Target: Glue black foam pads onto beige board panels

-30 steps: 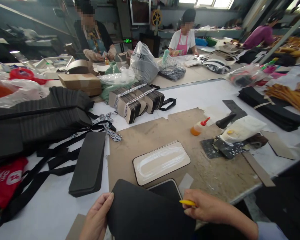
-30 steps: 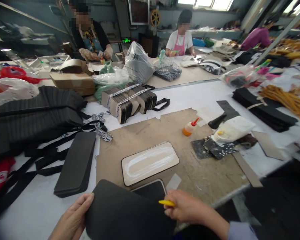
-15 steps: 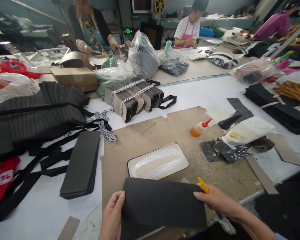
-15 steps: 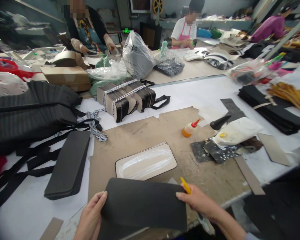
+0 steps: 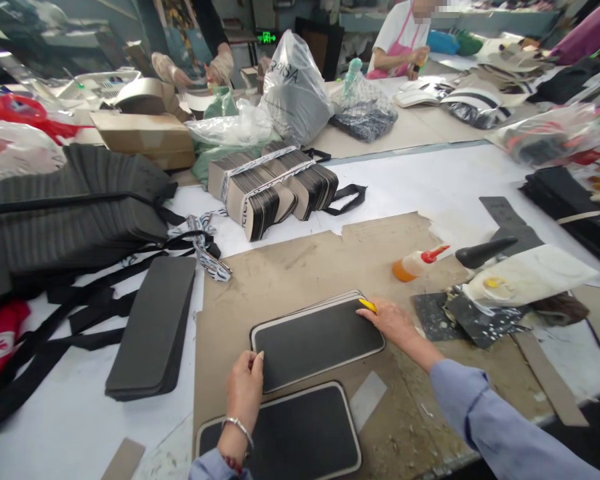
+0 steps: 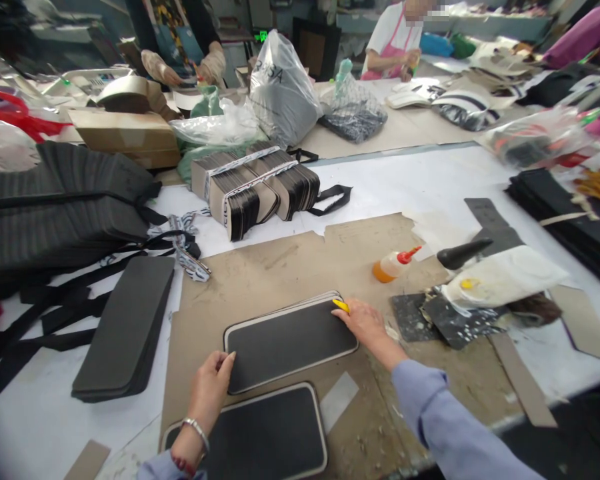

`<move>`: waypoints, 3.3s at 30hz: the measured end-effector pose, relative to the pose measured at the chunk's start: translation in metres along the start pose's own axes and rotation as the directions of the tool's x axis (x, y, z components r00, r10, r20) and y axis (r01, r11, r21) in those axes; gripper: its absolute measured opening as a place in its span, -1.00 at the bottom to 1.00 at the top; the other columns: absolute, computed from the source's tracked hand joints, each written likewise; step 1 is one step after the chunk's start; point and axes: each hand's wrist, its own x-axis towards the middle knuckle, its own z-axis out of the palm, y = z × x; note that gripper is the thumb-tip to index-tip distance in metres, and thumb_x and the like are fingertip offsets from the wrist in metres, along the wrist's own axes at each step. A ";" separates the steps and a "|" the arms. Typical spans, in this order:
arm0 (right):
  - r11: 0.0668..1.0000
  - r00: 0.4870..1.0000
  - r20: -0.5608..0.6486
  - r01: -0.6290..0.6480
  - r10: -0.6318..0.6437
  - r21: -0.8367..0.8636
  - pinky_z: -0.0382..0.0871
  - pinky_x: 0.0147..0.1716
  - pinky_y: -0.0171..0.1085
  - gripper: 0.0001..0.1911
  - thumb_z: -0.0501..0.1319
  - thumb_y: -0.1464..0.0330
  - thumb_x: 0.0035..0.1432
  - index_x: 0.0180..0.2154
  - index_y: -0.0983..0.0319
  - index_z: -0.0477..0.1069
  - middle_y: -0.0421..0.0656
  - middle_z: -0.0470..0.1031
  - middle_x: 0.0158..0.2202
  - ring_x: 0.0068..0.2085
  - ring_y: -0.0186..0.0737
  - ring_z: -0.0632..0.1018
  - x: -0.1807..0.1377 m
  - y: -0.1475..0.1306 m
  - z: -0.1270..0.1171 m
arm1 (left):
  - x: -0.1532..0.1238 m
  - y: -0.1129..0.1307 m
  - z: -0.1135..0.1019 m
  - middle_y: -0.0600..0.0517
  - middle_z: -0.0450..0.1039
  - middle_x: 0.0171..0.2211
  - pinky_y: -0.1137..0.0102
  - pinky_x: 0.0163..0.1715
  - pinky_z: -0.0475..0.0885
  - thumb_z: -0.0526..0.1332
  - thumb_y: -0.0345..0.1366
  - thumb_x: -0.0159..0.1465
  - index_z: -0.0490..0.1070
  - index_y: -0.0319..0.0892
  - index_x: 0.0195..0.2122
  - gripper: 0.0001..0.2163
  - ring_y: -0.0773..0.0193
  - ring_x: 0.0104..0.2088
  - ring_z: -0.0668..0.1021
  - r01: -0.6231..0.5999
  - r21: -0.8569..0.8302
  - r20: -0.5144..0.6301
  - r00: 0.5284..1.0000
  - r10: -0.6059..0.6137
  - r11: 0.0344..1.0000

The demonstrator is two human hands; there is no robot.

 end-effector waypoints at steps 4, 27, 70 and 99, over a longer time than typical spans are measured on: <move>0.999 1.000 -0.004 0.030 -0.030 -0.013 0.16 -0.37 -0.28 -0.72 0.03 0.14 0.21 -0.36 0.21 0.30 -0.09 0.48 -0.33 -0.30 -0.15 0.50 0.000 0.007 0.008 | 0.002 -0.003 0.001 0.05 0.27 -0.64 0.32 -0.43 0.20 0.02 -0.07 0.03 0.17 -0.08 -0.64 -0.77 0.21 -0.53 0.36 -0.001 0.003 0.002 1.000 0.001 1.000; 0.990 1.000 0.002 0.011 -0.011 0.141 0.23 -0.33 -0.28 -0.74 0.03 0.20 0.19 -0.35 0.23 0.34 -0.11 0.46 -0.38 -0.32 -0.18 0.48 0.006 0.013 0.014 | 0.005 -0.006 0.000 0.04 0.32 -0.68 0.33 -0.50 0.20 0.02 0.00 0.01 0.22 -0.08 -0.65 -0.72 0.20 -0.59 0.38 0.022 -0.043 0.007 1.000 -0.022 0.999; 0.922 0.967 0.143 0.150 -0.213 0.358 0.34 -0.33 -0.23 -0.60 -0.04 0.10 0.09 -0.29 0.21 0.43 -0.14 0.53 -0.38 -0.32 -0.11 0.52 0.000 0.014 -0.020 | -0.055 -0.002 0.040 -0.13 0.40 -0.14 0.19 -0.15 0.40 0.08 -0.45 0.21 0.32 -0.20 -0.07 -0.74 0.11 -0.12 0.45 -0.668 0.390 -0.207 0.606 0.768 0.633; 0.619 0.458 -0.505 0.757 -0.732 -0.209 0.19 -0.56 -0.34 -0.71 -0.15 0.57 0.24 -0.26 0.35 0.32 -0.16 0.36 -0.59 -0.56 -0.31 0.37 -0.081 -0.035 -0.071 | 0.081 0.154 0.118 0.02 0.43 -0.65 0.36 -0.32 0.39 -0.05 -0.06 0.22 0.39 -0.21 -0.60 -0.58 0.30 -0.52 0.48 -0.204 -0.108 0.966 0.212 0.151 0.973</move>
